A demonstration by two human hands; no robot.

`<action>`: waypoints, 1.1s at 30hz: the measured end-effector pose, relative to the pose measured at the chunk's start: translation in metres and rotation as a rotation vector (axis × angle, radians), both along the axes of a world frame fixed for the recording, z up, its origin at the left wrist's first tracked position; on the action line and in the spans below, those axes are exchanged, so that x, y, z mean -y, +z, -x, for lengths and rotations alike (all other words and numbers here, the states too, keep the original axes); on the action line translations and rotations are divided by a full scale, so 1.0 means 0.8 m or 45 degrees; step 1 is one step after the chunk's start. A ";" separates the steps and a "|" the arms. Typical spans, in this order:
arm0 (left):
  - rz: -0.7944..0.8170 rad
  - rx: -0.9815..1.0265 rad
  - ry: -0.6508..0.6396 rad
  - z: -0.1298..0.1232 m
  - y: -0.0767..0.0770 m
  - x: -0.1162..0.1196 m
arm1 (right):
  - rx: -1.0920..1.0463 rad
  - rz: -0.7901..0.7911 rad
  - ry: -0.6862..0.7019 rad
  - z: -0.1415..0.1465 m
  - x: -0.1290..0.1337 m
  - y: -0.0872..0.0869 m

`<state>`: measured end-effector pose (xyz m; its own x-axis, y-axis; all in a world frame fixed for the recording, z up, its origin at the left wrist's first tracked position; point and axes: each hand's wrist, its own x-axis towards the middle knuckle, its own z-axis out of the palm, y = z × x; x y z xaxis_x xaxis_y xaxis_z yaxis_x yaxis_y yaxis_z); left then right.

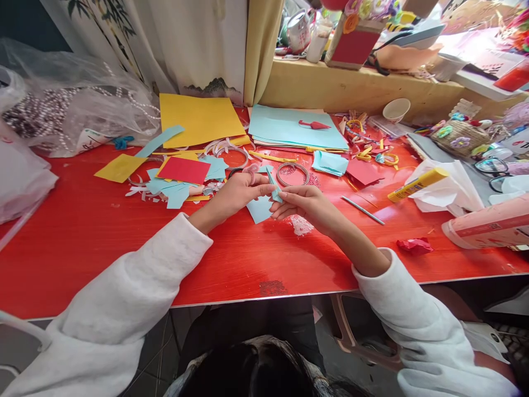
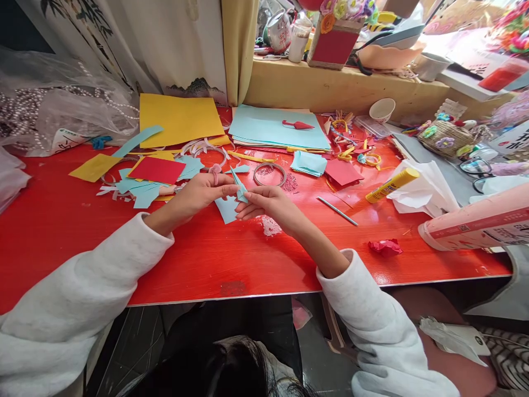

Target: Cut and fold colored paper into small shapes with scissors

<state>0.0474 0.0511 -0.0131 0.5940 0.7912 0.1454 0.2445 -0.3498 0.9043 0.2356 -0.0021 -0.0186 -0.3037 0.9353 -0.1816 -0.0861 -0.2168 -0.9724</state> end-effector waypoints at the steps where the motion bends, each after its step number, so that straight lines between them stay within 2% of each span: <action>1: -0.026 -0.021 -0.008 0.000 0.000 0.000 | 0.012 -0.005 -0.010 0.000 0.000 0.000; 5: -0.079 -0.072 0.027 0.000 0.002 0.001 | 0.073 -0.049 -0.006 0.002 0.000 -0.001; 11: -0.024 -0.078 0.029 0.000 0.003 0.004 | 0.147 -0.093 -0.038 0.005 0.001 -0.001; 16: -0.038 -0.062 0.146 -0.003 -0.002 0.005 | 0.180 -0.082 0.046 0.006 0.003 0.001; 20: -0.026 -0.029 0.097 -0.004 -0.004 0.008 | 0.143 -0.044 0.136 0.005 0.003 0.003; 23: -0.015 0.016 0.119 -0.004 -0.002 0.009 | 0.145 -0.047 0.170 0.005 0.003 0.004; 29: 0.078 -0.084 0.064 -0.006 0.003 0.013 | 0.243 -0.079 0.125 0.005 0.003 0.003; 33: 0.055 -0.027 0.141 -0.009 0.003 0.018 | 0.289 -0.091 0.120 0.005 0.004 0.006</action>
